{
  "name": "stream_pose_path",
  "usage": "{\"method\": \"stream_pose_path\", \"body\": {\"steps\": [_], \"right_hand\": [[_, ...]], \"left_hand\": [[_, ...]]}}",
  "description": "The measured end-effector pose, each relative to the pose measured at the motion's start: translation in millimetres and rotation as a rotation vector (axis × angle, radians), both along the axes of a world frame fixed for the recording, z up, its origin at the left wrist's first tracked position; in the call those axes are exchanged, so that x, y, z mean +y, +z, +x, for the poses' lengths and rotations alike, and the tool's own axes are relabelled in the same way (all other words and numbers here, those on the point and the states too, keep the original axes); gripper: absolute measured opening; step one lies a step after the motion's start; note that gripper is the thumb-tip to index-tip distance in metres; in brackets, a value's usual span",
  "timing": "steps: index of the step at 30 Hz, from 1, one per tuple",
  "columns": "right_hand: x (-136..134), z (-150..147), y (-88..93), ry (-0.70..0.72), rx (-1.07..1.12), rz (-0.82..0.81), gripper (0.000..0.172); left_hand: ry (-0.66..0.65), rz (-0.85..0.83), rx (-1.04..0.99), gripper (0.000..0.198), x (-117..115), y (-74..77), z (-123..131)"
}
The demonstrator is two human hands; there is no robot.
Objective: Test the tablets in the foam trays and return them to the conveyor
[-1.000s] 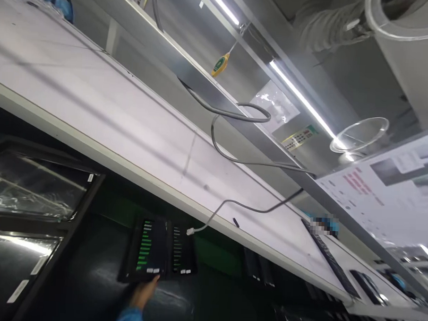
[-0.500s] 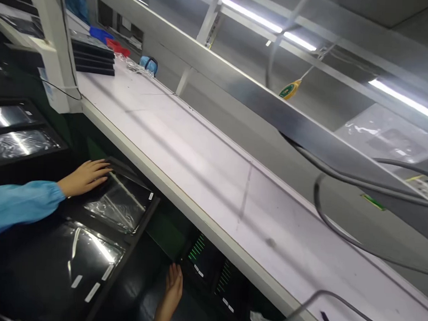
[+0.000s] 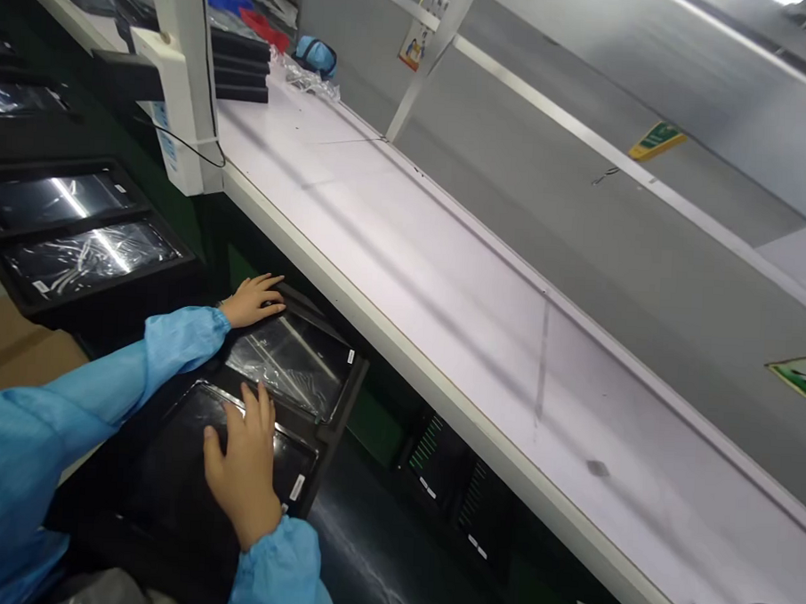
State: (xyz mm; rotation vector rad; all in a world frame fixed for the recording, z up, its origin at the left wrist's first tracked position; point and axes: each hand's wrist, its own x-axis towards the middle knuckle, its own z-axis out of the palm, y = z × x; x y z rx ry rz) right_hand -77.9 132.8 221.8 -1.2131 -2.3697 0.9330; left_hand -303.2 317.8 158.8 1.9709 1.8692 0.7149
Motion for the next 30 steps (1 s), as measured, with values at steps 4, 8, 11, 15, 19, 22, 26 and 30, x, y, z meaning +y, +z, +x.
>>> {"method": "stream_pose_path", "body": {"steps": [4, 8, 11, 15, 19, 22, 26, 30], "right_hand": [[12.5, -33.9, -17.4, 0.03, -0.123, 0.02, 0.043], [18.8, -47.4, -23.3, -0.005, -0.167, -0.005, 0.036], [18.4, -52.2, -24.5, -0.039, -0.188, -0.001, 0.035], [11.2, -57.2, -26.3, -0.041, -0.204, 0.021, 0.03], [2.9, -41.3, -19.7, -0.088, -0.197, 0.105, 0.044], [10.6, -9.2, -7.7, -0.271, -0.158, 0.204, 0.046], [53.3, 33.5, -0.8, -0.289, -0.206, 0.173, 0.05], [115.9, 51.1, -3.5, -0.352, -0.327, 0.211, 0.054]], "left_hand": [[-0.008, 0.006, -0.061, 0.039, 2.0, 0.1, 3.1], [-0.017, 0.005, -0.114, 0.049, -2.7, 1.1, 4.1], [-0.014, 0.036, -0.141, 0.051, -6.0, 3.4, 5.0], [0.029, 0.071, -0.18, 0.052, -15.6, 6.2, 5.4], [0.111, 0.12, -0.269, 0.055, -61.3, 6.2, 2.6], [0.108, 0.158, -0.297, 0.054, -124.4, 6.8, 1.1], [0.046, 0.129, -0.307, 0.044, -209.0, 10.6, 1.4], [-0.043, 0.102, -0.229, 0.039, -261.7, 11.5, 5.8]]}}
